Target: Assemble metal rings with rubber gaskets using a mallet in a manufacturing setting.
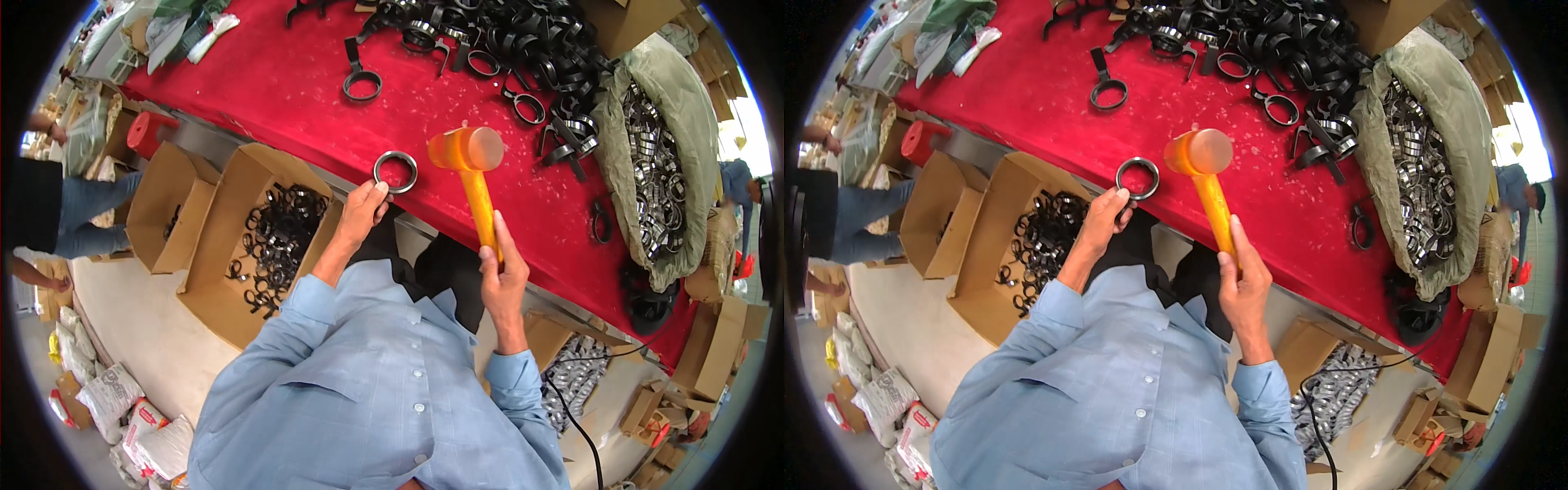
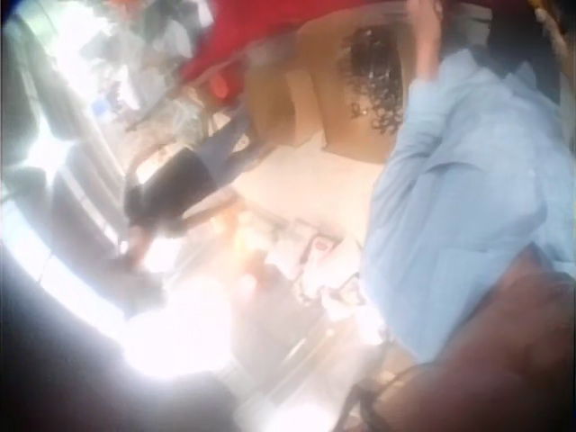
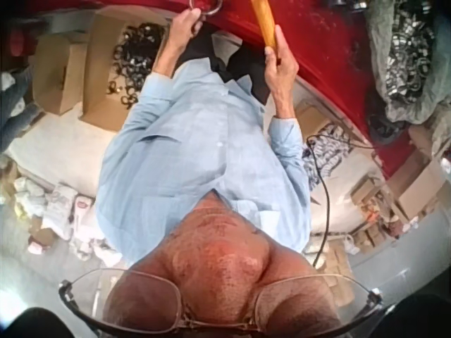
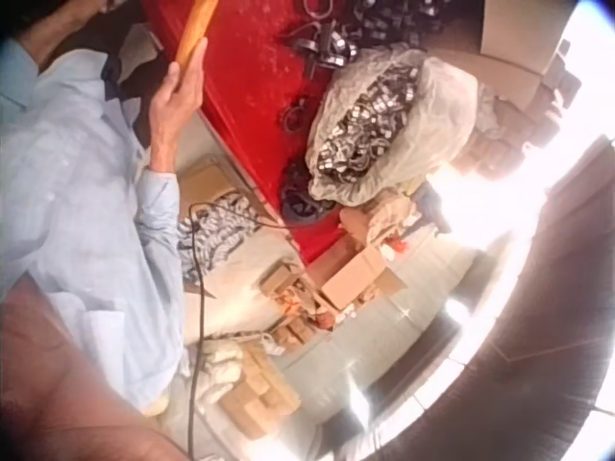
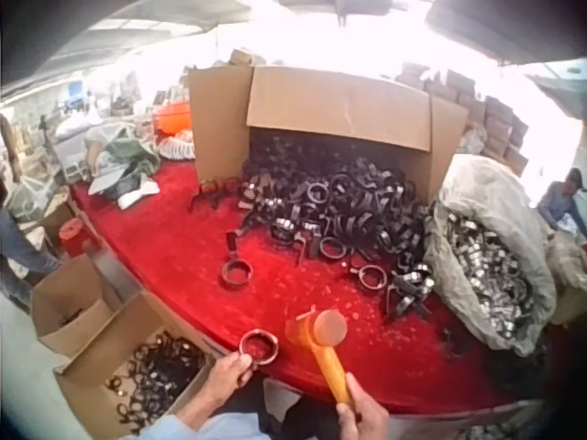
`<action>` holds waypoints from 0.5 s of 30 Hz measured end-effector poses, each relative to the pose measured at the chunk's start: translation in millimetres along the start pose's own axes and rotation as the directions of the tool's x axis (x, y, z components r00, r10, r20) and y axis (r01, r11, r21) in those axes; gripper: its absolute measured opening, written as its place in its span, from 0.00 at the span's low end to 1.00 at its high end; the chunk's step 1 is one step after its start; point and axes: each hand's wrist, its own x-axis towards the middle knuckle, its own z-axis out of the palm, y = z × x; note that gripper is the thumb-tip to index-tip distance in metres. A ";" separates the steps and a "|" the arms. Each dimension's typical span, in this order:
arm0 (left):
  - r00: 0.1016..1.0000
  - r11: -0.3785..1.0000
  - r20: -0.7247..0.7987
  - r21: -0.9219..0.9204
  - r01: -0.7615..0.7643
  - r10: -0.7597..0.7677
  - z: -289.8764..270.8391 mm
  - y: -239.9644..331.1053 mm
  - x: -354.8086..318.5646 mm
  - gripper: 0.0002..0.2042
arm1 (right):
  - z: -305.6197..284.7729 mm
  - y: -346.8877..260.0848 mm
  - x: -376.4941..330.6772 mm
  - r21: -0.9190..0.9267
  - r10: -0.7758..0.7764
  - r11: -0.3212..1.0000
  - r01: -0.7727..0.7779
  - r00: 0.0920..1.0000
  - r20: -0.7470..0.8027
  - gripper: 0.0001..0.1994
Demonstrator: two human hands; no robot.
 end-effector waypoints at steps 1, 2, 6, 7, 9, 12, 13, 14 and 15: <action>0.999 0.999 0.010 0.004 0.034 -0.034 -10.1 4.8 -1.5 0.16 | -0.5 2.5 4.7 -0.001 -0.013 1.000 0.013 1.000 -0.021 0.25; 0.997 0.997 0.019 0.004 0.073 -0.073 -21.7 4.9 -7.1 0.15 | -3.0 5.3 7.8 -0.014 -0.003 1.000 0.002 0.999 -0.041 0.25; 0.997 0.961 0.014 0.270 0.064 -0.071 -113.5 6.8 -32.8 0.13 | -14.9 24.8 16.3 -0.075 0.053 0.995 -0.058 0.996 -0.077 0.25; 0.989 0.897 -0.087 0.417 0.148 -0.123 -145.8 -2.5 -39.4 0.14 | -16.6 27.1 17.4 -0.051 0.089 0.994 -0.093 0.993 -0.072 0.25; 0.995 0.541 -0.056 0.836 0.095 -0.088 -201.6 -7.1 -49.0 0.16 | -18.3 31.7 20.5 -0.041 0.121 0.991 -0.124 0.991 -0.063 0.25; 0.970 -0.048 -0.225 0.974 0.222 -0.090 -201.3 41.0 -50.7 0.14 | -20.4 32.5 19.7 -0.021 0.197 0.980 -0.199 0.978 -0.061 0.25; 0.978 0.044 -0.145 0.989 0.140 0.150 -198.8 52.4 -41.3 0.13 | -20.3 30.6 19.7 -0.036 0.168 0.985 -0.170 0.984 -0.061 0.25; 0.920 0.119 -0.086 0.992 0.044 0.382 -192.7 63.5 -33.3 0.15 | -17.2 29.6 21.9 -0.057 0.138 0.988 -0.141 0.989 -0.050 0.25; 0.870 0.158 -0.005 0.984 -0.083 0.494 -183.5 74.6 -19.4 0.18 | -14.3 27.3 24.3 -0.080 0.109 0.990 -0.112 0.993 -0.048 0.24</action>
